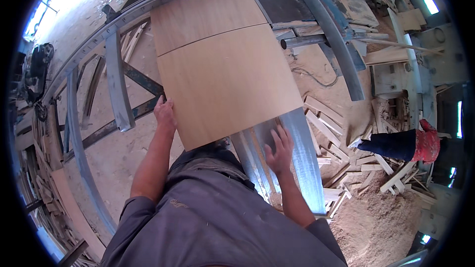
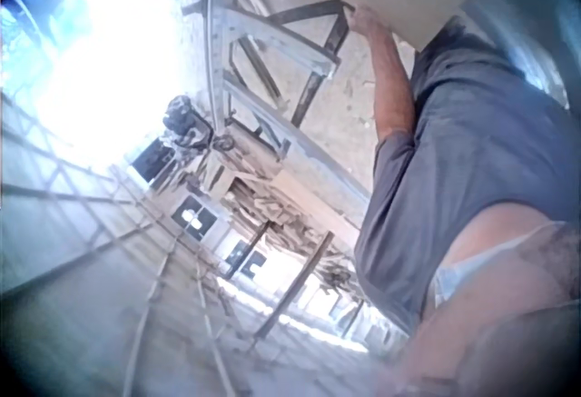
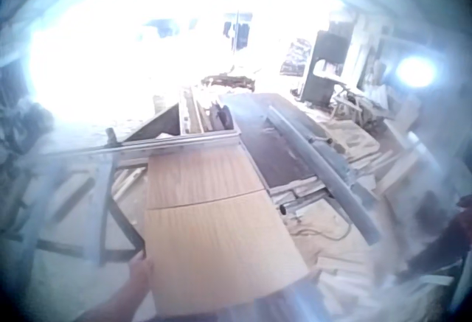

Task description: The person measures and cuts a large sheet of plywood on a table saw, then stacks the cut pieces. They use a tape measure to mark dimensions and guide the wood through the saw blade, repeating the process to produce multiple uniform pieces.

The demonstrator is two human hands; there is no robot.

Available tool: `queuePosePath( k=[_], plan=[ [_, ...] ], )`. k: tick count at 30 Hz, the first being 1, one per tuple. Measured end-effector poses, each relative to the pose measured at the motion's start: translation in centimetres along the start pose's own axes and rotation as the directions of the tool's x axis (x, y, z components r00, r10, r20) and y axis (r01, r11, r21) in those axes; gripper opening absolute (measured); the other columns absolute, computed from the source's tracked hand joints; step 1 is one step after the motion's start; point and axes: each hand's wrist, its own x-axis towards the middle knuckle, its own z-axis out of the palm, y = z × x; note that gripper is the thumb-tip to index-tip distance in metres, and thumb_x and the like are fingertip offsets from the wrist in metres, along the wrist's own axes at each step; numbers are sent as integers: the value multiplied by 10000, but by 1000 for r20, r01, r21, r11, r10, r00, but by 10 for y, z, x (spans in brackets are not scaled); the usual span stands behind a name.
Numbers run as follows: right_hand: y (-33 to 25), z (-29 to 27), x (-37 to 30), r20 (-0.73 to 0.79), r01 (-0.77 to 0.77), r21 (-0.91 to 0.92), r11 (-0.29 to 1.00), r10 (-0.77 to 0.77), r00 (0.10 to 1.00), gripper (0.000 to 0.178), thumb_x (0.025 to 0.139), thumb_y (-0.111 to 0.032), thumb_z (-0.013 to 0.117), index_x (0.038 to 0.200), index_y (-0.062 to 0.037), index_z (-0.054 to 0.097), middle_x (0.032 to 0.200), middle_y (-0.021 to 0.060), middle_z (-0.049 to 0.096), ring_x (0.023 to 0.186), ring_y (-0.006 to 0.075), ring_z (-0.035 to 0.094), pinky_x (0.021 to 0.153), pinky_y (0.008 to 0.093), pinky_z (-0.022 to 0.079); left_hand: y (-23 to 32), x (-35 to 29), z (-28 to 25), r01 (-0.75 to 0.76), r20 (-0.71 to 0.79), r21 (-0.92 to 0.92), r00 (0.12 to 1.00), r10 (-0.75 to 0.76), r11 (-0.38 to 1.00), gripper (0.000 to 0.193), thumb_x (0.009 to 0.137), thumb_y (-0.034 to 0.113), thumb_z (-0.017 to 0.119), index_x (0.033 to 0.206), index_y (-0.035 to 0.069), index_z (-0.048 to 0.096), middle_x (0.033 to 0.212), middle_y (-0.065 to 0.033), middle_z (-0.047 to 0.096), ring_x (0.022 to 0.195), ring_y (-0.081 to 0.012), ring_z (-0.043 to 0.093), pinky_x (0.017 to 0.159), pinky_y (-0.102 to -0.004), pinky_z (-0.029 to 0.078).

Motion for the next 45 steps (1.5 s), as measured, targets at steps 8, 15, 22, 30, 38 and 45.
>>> queuePosePath(
  k=[8, 15, 22, 30, 38, 45],
  plan=[
    [10, 32, 106, 204, 305, -40, 951, -291, 935, 697, 846, -462, 627, 1416, -79, 506, 1535, 202, 374, 1439, 434, 295, 1176, 577, 204, 6, -5, 0, 2, 120, -43, 993, 3, 999, 322, 1015, 71, 504, 1313, -34, 560, 1229, -124, 650, 1073, -203, 645, 914, -307, 523],
    [6, 38, 107, 263, 289, -71, 955, -262, 929, 719, 827, -459, 668, 1429, -101, 505, 1549, 200, 360, 1457, 420, 269, 1182, 584, 187, 4, 5, -13, -4, 180, -24, 984, 8, 1000, 264, 994, 116, 564, 1216, 0, 646, 1084, -69, 696, 902, -150, 674, 771, -287, 557],
    [0, 32, 99, 213, 300, 78, 951, -310, 927, 600, 907, -377, 628, 1402, -53, 526, 1557, 181, 370, 1460, 400, 285, 1181, 573, 207, 11, -2, -2, 63, 93, -46, 994, -59, 997, 302, 994, 60, 532, 1275, -23, 608, 1133, -89, 691, 979, -170, 682, 829, -316, 570],
    [-22, 74, 141, 195, 214, -228, 950, -171, 966, 558, 986, -314, 504, 1447, -2, 458, 1564, 167, 369, 1463, 379, 294, 1202, 538, 194, 14, -10, 5, 80, 23, -161, 997, -77, 984, 259, 975, 84, 583, 1192, -34, 661, 1042, -70, 712, 845, -126, 679, 727, -269, 552],
    [-16, 83, 143, 244, 201, -278, 939, -133, 961, 660, 927, -294, 537, 1488, 17, 384, 1587, 212, 307, 1493, 380, 235, 1219, 530, 157, 10, 29, -23, -190, -171, 474, 938, 302, 860, 331, 954, 176, 617, 1203, -36, 667, 983, -122, 726, 845, -199, 681, 780, -342, 542],
    [-9, 82, 152, 196, 211, -241, 947, -165, 967, 629, 904, -256, 537, 1439, 58, 436, 1550, 243, 352, 1466, 409, 281, 1214, 524, 189, 3, 85, -68, -177, 43, 971, 794, 607, 162, 352, 940, 302, 604, 1171, 44, 667, 1092, -178, 709, 1031, -357, 645, 952, -459, 453]
  ],
)
